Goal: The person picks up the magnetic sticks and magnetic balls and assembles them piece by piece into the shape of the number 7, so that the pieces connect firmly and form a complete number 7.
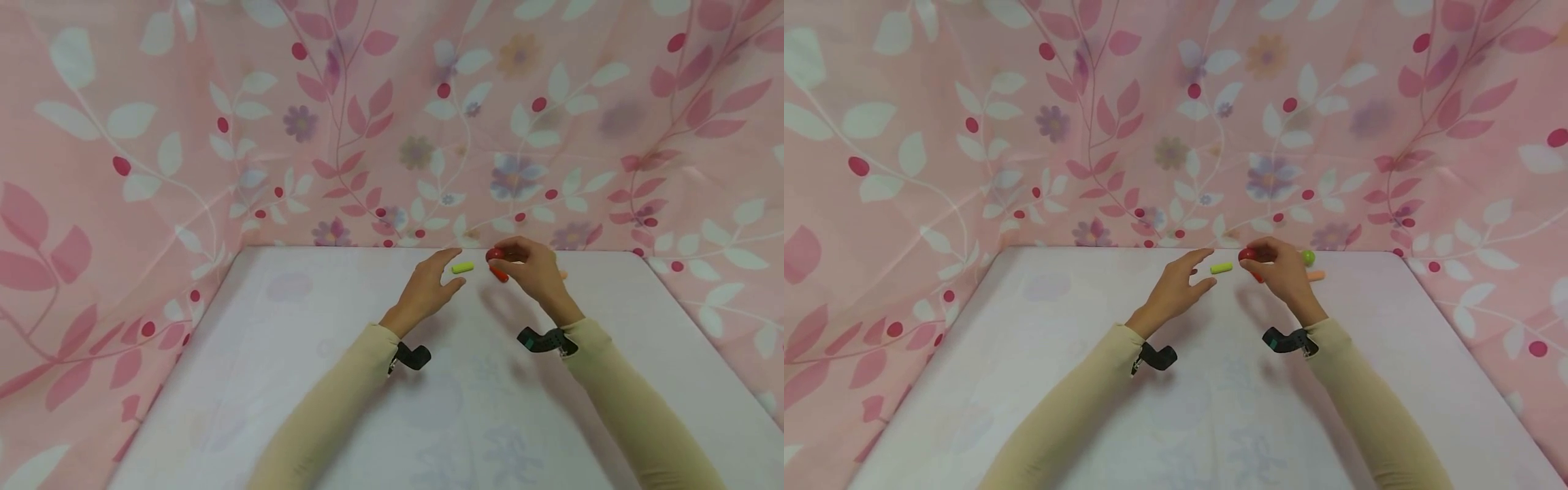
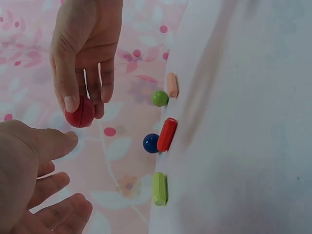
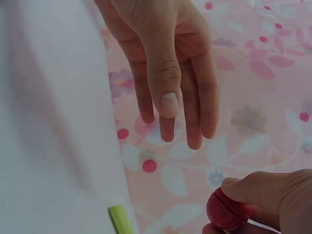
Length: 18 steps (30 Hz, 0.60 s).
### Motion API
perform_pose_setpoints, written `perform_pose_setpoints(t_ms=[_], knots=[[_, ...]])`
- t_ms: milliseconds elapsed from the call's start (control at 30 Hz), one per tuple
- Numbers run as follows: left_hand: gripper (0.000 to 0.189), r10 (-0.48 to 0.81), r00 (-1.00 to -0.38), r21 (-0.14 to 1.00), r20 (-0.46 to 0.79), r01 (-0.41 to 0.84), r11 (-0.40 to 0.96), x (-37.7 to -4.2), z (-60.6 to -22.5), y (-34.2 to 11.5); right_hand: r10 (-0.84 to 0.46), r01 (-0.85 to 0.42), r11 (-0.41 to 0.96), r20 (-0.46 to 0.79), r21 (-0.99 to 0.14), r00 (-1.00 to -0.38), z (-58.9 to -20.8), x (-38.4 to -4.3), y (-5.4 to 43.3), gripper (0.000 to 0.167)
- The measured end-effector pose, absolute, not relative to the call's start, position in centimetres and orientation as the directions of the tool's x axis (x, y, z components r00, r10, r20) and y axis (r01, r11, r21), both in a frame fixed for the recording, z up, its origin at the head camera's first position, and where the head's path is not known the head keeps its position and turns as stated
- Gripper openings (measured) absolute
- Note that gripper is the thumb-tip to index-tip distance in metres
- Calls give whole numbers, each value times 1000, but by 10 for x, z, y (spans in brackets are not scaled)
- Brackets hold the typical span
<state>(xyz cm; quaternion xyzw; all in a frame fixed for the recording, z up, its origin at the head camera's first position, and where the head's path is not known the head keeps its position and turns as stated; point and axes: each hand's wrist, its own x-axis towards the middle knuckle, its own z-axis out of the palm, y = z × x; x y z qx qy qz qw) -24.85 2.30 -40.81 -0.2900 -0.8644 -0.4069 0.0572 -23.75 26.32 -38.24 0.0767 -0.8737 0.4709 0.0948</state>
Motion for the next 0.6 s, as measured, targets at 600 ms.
perform_pose_setpoints(t_ms=[600], knots=[[59, 407, -833, 677, 375, 546, 493, -231, -417, -22, -114, -293, 521, 275, -801, -955, -386, -230, 226, 39]])
